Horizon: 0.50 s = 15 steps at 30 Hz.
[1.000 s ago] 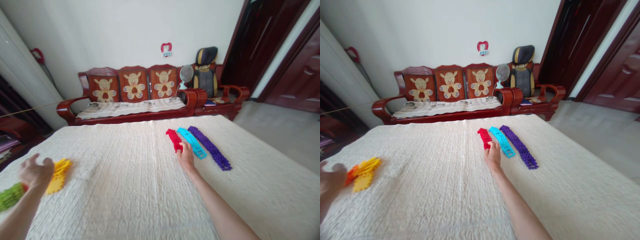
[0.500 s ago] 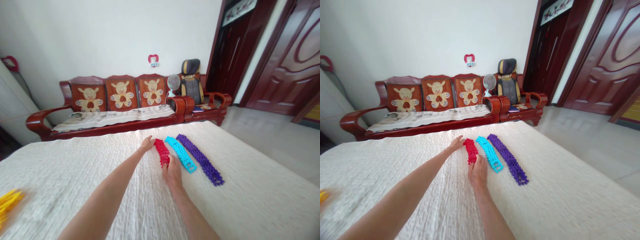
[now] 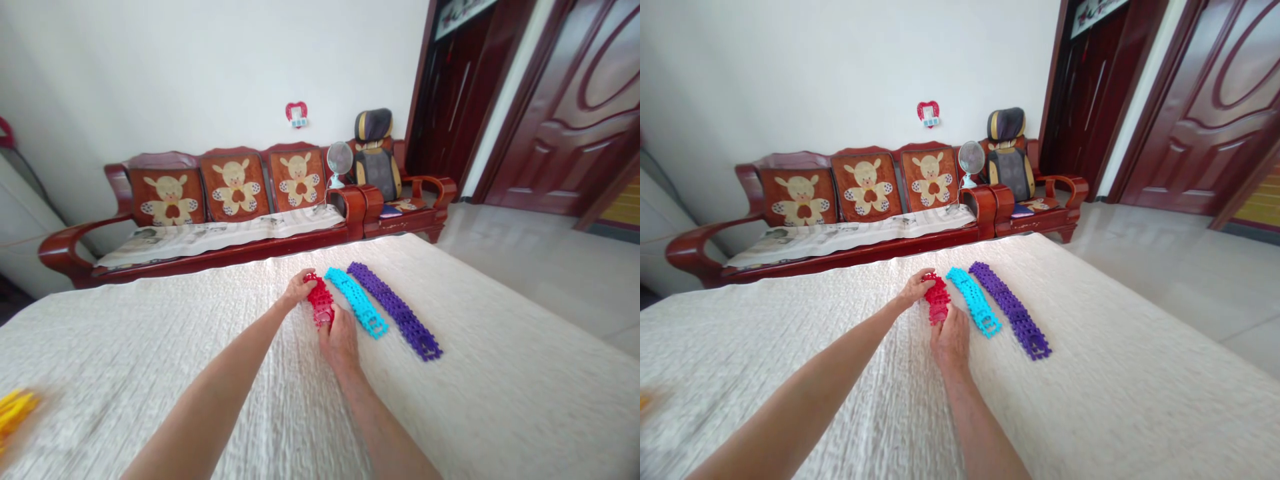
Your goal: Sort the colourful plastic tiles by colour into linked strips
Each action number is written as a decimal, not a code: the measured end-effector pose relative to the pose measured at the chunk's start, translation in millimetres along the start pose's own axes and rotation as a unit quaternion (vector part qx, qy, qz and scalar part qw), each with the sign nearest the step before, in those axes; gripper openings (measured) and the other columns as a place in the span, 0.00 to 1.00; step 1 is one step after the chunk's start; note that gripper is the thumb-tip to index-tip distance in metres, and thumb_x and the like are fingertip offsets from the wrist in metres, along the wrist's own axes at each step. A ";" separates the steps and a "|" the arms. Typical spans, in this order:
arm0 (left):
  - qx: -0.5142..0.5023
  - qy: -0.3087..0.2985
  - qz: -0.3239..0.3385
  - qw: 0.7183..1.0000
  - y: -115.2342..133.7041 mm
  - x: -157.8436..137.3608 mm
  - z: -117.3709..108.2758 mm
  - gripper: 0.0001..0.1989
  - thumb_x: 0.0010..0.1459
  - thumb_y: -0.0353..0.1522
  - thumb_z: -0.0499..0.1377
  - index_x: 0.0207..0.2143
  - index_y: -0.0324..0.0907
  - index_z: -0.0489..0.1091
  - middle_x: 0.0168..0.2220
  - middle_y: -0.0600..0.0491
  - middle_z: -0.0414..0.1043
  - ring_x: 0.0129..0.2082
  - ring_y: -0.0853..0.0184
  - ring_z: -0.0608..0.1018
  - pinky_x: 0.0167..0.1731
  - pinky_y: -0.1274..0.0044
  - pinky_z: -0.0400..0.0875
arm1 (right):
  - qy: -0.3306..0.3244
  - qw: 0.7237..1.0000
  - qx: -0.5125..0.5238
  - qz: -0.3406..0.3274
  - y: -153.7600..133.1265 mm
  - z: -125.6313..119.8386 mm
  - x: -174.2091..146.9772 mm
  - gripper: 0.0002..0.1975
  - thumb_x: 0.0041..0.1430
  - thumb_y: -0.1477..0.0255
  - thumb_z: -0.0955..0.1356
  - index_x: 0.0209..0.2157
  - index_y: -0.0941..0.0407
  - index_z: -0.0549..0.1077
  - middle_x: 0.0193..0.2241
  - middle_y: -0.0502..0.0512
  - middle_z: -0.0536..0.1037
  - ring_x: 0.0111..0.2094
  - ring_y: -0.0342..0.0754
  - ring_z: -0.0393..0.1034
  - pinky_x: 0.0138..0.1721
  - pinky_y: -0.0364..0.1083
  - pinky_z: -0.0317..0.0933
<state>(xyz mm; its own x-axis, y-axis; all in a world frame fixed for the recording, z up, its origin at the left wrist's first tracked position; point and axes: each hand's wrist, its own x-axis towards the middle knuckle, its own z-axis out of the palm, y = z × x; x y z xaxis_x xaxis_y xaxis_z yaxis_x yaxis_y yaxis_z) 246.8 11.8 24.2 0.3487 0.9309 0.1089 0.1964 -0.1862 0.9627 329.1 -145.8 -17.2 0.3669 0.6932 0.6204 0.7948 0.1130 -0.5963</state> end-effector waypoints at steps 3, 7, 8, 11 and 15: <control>-0.061 -0.030 -0.010 0.998 3.5 -11.9 4.0 0.30 0.49 0.33 0.61 0.56 0.39 0.64 0.32 0.54 0.76 0.29 0.69 0.76 0.36 0.74 0.73 | 0.003 1.000 0.007 0.005 2.1 1.9 0.3 0.21 0.55 0.77 0.60 0.52 0.64 0.65 0.44 0.68 0.73 0.47 0.57 0.65 0.49 0.58 0.62; -0.052 -0.049 0.007 0.997 6.2 -31.9 2.5 0.26 0.50 0.33 0.59 0.53 0.39 0.68 0.37 0.51 0.77 0.36 0.66 0.77 0.42 0.71 0.73 | 0.003 0.999 0.027 0.032 4.2 1.9 1.7 0.20 0.54 0.75 0.61 0.49 0.63 0.66 0.44 0.67 0.73 0.46 0.57 0.66 0.49 0.56 0.62; -0.039 -0.055 0.012 0.998 7.4 -37.5 0.0 0.26 0.51 0.35 0.59 0.53 0.39 0.68 0.38 0.51 0.77 0.37 0.65 0.77 0.44 0.70 0.72 | 0.000 0.999 0.032 0.041 4.4 1.4 2.3 0.19 0.54 0.75 0.61 0.48 0.63 0.67 0.43 0.67 0.74 0.45 0.57 0.67 0.48 0.56 0.62; 0.001 -0.084 0.020 0.996 11.3 -53.5 -10.6 0.30 0.52 0.40 0.61 0.56 0.39 0.66 0.44 0.47 0.76 0.43 0.61 0.77 0.48 0.68 0.71 | -0.009 0.997 0.040 0.062 3.6 -0.4 4.0 0.17 0.54 0.74 0.61 0.46 0.62 0.68 0.41 0.65 0.75 0.43 0.56 0.68 0.48 0.55 0.63; 0.003 -0.126 0.024 0.992 10.9 -68.7 -22.0 0.46 0.46 0.44 0.68 0.64 0.38 0.55 0.54 0.41 0.70 0.52 0.56 0.73 0.55 0.64 0.66 | -0.020 0.996 0.035 0.078 1.1 -2.7 6.1 0.16 0.54 0.74 0.61 0.44 0.62 0.69 0.40 0.64 0.75 0.42 0.55 0.69 0.46 0.54 0.63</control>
<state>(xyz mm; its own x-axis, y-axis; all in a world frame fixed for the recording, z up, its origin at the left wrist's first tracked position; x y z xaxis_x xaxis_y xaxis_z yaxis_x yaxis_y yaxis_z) 204.9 -47.3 32.7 0.5758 0.8129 0.0878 0.1799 -0.2307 0.9563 333.5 -143.3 -12.7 0.4621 0.7340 0.4977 0.6933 0.0509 -0.7188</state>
